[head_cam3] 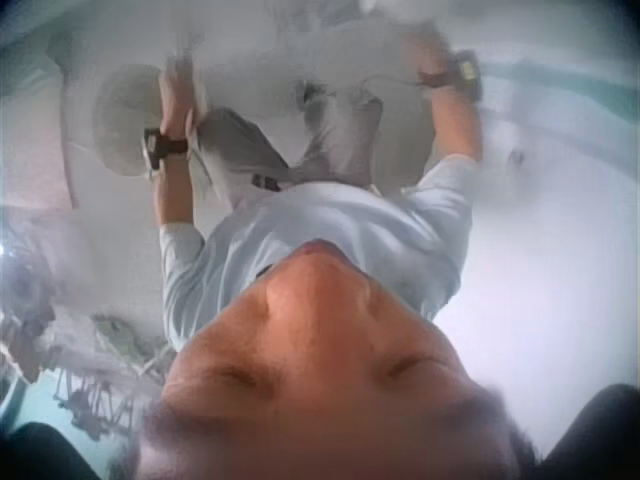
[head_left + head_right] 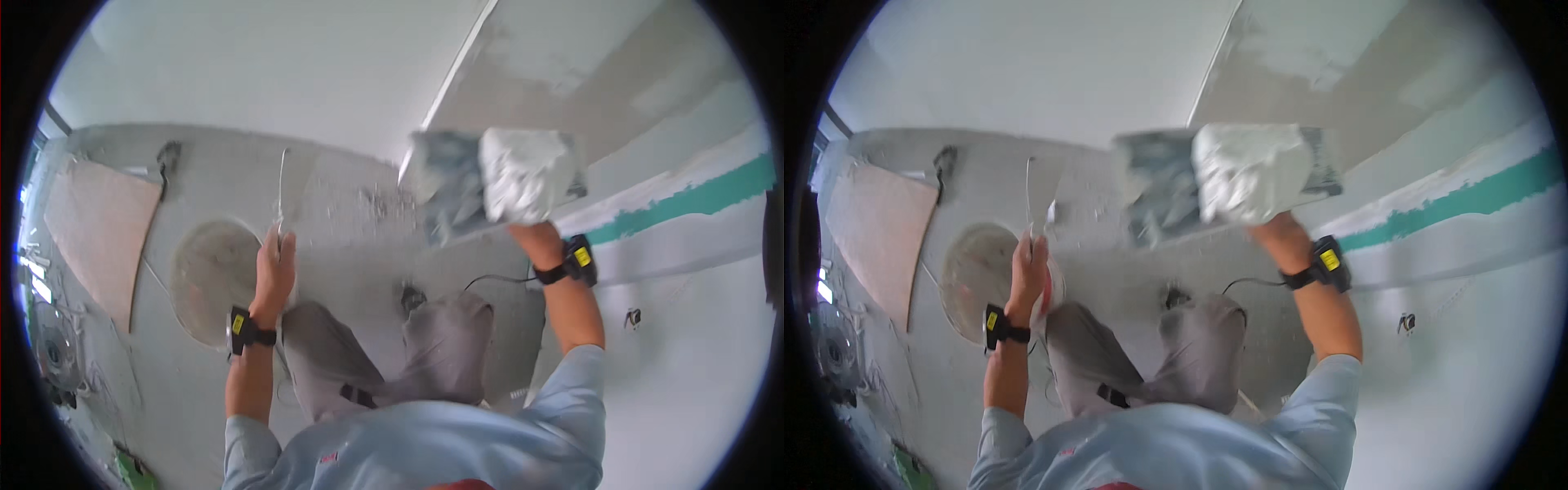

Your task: Applying and smoothing plaster onto a wall surface using a trowel and putty knife.

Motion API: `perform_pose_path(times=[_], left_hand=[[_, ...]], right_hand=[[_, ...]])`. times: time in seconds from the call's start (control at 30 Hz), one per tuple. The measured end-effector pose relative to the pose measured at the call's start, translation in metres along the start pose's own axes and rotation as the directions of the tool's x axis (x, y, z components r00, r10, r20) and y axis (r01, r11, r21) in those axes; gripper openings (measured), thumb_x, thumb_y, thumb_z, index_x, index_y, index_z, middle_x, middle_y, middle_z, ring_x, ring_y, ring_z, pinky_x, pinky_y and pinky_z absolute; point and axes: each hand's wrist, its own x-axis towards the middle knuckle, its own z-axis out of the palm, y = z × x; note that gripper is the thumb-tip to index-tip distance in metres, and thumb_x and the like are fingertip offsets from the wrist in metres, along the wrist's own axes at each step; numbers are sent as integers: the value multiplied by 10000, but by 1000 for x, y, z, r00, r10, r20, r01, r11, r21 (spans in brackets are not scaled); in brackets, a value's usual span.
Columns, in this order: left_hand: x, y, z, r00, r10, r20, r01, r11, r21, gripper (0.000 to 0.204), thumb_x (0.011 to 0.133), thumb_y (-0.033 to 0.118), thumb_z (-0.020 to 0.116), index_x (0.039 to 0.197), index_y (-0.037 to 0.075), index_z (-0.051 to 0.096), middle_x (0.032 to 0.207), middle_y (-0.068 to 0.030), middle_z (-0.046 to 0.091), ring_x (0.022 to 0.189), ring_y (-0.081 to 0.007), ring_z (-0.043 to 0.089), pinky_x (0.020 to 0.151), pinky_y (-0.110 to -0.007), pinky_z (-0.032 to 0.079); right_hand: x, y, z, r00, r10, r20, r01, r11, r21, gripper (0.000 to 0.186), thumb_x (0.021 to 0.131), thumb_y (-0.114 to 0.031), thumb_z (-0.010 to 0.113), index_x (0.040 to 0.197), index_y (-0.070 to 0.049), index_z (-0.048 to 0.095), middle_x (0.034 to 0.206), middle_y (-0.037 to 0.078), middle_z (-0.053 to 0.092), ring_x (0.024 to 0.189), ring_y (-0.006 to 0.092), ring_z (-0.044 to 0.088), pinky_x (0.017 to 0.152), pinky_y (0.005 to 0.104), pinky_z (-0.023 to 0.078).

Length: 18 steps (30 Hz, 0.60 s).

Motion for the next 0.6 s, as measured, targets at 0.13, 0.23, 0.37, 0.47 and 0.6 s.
perform_pose_path(times=[0.13,0.23,0.37,0.47,0.6], left_hand=[[-17,-31,47,939,-305,158,332,922,-197,320,886,199,413,1122,-13,451,754,-92,490,703,-153,436,677,-292,390],[-33,-59,71,941,-304,149,318,945,-80,311,886,204,410,1103,-13,464,746,-83,480,711,-140,445,671,-287,388],[-50,-80,101,921,-367,133,376,925,-48,290,884,207,414,1041,-28,480,646,-42,443,587,-117,407,531,-277,352],[-54,-101,107,905,-413,106,418,908,-31,292,892,219,413,1028,-32,476,613,-14,415,550,-95,376,477,-260,315],[-58,-114,121,833,-541,112,550,832,-69,294,901,230,409,1033,-26,469,617,14,406,536,-68,355,466,-222,293]], right_hand=[[-51,49,51,994,64,83,-27,923,-384,482,717,-96,575,1183,-62,454,1151,112,492,1060,239,481,919,410,365],[-96,74,114,972,120,202,11,836,-548,485,707,-82,574,1177,-66,460,1138,111,500,1051,240,487,911,416,372],[-194,115,230,959,178,220,-126,965,-231,489,681,-71,543,1167,-69,488,1103,112,522,1024,270,493,945,458,303],[-225,119,305,952,259,164,-279,954,110,537,599,-67,602,1130,-91,527,1112,105,529,1055,294,482,945,446,314],[-256,144,373,937,304,170,-290,952,-100,313,655,-63,568,967,-81,588,941,135,582,900,323,546,774,450,422]])
